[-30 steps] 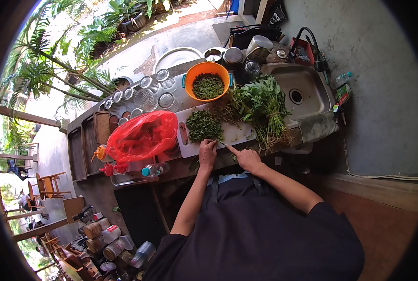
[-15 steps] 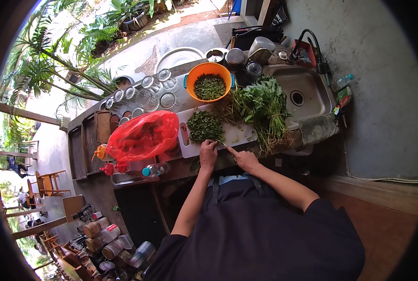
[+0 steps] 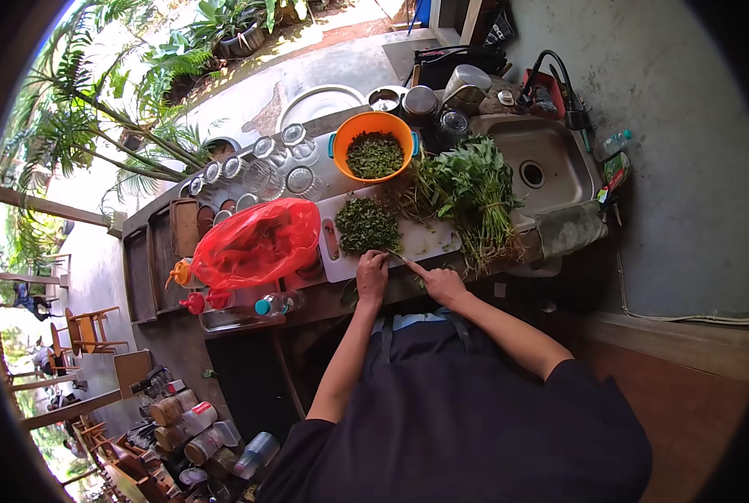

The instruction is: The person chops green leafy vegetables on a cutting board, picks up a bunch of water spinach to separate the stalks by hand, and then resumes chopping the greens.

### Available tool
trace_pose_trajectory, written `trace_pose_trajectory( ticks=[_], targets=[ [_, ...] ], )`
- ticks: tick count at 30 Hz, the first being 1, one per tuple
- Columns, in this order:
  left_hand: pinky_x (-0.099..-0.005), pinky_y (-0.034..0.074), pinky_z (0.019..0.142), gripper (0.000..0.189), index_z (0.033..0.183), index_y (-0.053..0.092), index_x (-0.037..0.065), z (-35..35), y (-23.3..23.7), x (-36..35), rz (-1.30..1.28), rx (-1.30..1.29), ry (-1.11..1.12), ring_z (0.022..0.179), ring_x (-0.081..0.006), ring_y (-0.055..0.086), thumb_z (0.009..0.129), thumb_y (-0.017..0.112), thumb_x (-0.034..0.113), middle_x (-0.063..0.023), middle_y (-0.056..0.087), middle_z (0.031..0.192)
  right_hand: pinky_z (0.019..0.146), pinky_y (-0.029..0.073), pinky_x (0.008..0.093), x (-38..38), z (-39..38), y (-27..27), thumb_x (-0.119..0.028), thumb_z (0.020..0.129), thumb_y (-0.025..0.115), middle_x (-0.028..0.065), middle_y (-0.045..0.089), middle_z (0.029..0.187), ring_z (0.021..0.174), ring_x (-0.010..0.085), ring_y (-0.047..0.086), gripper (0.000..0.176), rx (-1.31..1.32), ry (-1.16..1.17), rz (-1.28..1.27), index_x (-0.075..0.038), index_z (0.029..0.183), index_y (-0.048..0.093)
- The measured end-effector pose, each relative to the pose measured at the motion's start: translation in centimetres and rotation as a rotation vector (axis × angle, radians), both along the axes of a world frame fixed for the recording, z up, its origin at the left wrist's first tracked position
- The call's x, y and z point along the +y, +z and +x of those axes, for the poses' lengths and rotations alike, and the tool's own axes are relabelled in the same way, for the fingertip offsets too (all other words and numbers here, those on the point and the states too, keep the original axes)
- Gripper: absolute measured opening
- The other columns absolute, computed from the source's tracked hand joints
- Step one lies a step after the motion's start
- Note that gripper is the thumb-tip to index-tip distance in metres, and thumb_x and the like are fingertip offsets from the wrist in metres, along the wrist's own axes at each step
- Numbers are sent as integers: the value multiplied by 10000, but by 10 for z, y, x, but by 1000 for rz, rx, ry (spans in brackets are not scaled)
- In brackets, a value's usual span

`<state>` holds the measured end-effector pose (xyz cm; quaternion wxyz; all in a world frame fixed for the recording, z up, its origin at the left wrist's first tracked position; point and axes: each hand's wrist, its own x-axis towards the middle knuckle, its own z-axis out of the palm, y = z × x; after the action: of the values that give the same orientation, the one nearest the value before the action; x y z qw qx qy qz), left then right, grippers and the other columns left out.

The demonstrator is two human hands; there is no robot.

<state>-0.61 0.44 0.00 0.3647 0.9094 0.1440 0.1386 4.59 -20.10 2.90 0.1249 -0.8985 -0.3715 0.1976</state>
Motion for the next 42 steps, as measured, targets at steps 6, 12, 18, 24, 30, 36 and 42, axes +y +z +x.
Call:
trace_pose_trajectory(
  ticks=[6, 12, 18, 24, 30, 36, 42],
  targets=[
    [-405, 518, 842, 162, 987, 755, 31, -1, 7, -2, 35, 5, -21, 960, -307, 639, 838, 707, 71, -122, 671, 979, 635, 550, 543, -13, -1, 11, -126, 922, 502, 187, 667, 746, 669, 410, 668, 794, -52, 6, -68, -450, 1562, 163],
    [-409, 522, 836, 149, 976, 763, 34, 2, 0, -1, -27, 19, 32, 954, -313, 640, 844, 706, 73, -132, 674, 980, 703, 552, 546, -9, 7, 18, -85, 917, 464, 195, 664, 745, 722, 419, 678, 807, -5, -26, -99, -454, 1564, 154],
    [-417, 524, 837, 165, 966, 770, 32, 7, -8, 4, -48, 28, -1, 934, -329, 655, 808, 727, 51, -150, 683, 964, 729, 551, 525, -1, 6, 42, -86, 906, 471, 202, 681, 782, 728, 401, 684, 781, 37, 3, -92, -425, 1562, 215],
    [-418, 520, 851, 166, 962, 767, 26, 7, -5, 4, -56, 38, -11, 954, -332, 645, 806, 714, 38, -156, 678, 970, 724, 551, 517, 5, 10, 49, -105, 912, 484, 192, 687, 778, 727, 388, 689, 749, 48, 43, -143, -376, 1567, 242],
    [-417, 519, 860, 174, 970, 766, 28, 7, -5, 2, -52, 36, -6, 959, -331, 646, 806, 710, 35, -154, 678, 978, 735, 553, 539, 10, 8, 40, -117, 913, 507, 203, 684, 787, 739, 404, 688, 769, 102, 13, -118, -399, 1566, 217],
    [-407, 521, 864, 180, 971, 766, 30, 7, -3, 2, -47, 51, 4, 952, -324, 655, 800, 712, 30, -147, 682, 986, 731, 556, 558, 5, 5, 3, -131, 922, 491, 235, 680, 829, 763, 439, 681, 799, 124, -44, -9, -480, 1553, 146],
    [-399, 531, 833, 170, 969, 765, 27, 8, -9, 4, -65, 14, 11, 911, -319, 667, 806, 715, 31, -142, 684, 978, 648, 548, 559, -11, -4, 9, -113, 905, 511, 226, 654, 736, 685, 436, 662, 817, 91, -42, -21, -437, 1565, 154]
  ],
)
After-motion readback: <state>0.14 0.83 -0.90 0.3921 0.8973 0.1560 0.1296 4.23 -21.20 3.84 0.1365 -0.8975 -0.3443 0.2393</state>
